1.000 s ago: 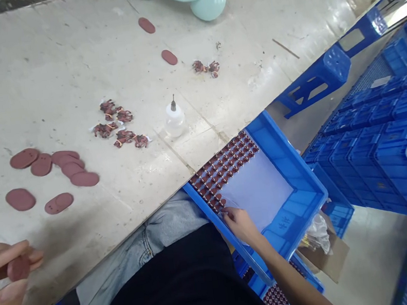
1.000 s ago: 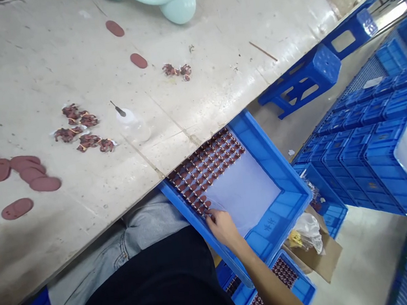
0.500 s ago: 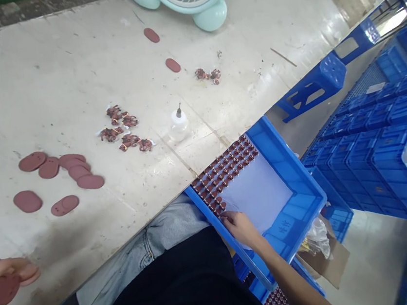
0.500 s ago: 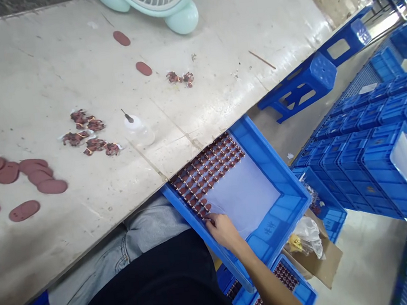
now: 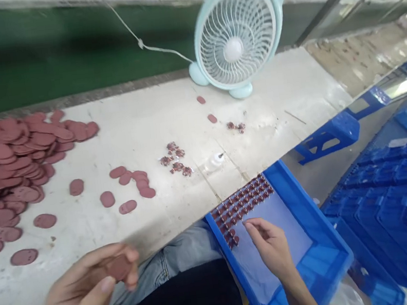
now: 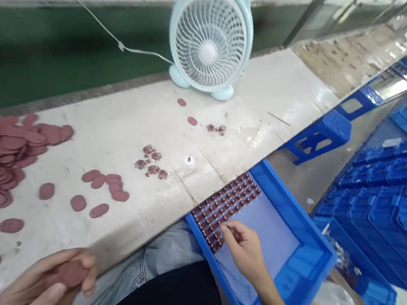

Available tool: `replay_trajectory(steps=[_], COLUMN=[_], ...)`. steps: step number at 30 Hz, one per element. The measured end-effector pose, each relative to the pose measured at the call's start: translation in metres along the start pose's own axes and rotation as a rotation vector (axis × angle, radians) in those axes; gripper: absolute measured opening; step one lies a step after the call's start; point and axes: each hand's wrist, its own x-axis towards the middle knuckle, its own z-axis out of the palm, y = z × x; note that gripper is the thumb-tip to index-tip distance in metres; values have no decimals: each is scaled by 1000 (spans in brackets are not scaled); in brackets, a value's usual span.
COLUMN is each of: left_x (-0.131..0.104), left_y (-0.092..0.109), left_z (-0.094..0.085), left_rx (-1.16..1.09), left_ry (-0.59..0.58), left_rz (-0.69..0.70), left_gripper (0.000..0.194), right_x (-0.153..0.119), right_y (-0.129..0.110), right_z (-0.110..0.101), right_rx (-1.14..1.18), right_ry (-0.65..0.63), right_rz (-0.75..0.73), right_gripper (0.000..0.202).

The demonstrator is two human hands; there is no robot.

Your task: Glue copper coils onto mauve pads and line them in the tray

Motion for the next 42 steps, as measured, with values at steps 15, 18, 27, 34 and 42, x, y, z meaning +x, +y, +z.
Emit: replay_trajectory(steps=[15, 18, 27, 34, 42], left_x=[1, 3, 9, 7, -1], left_y=[-28, -31, -28, -28, -34], left_z=[46, 46, 54, 44, 32], left_rx=[-679, -652, -532, -572, -625], left_ry=[-288, -246, -201, -236, -351], left_rz=[-89, -104, -142, -80, -68], left_gripper=[11, 18, 29, 23, 33], right_x=[82, 46, 1, 8, -16], right_y=[-127, -128, -108, -113, -118], right_z=[112, 110, 117, 122, 133], right_rx=[1326, 1072, 716, 695, 561], right_ry=[-685, -548, -476, -371, -247], right_rz=[143, 77, -18, 22, -229], right_gripper=[27, 33, 42, 44, 32])
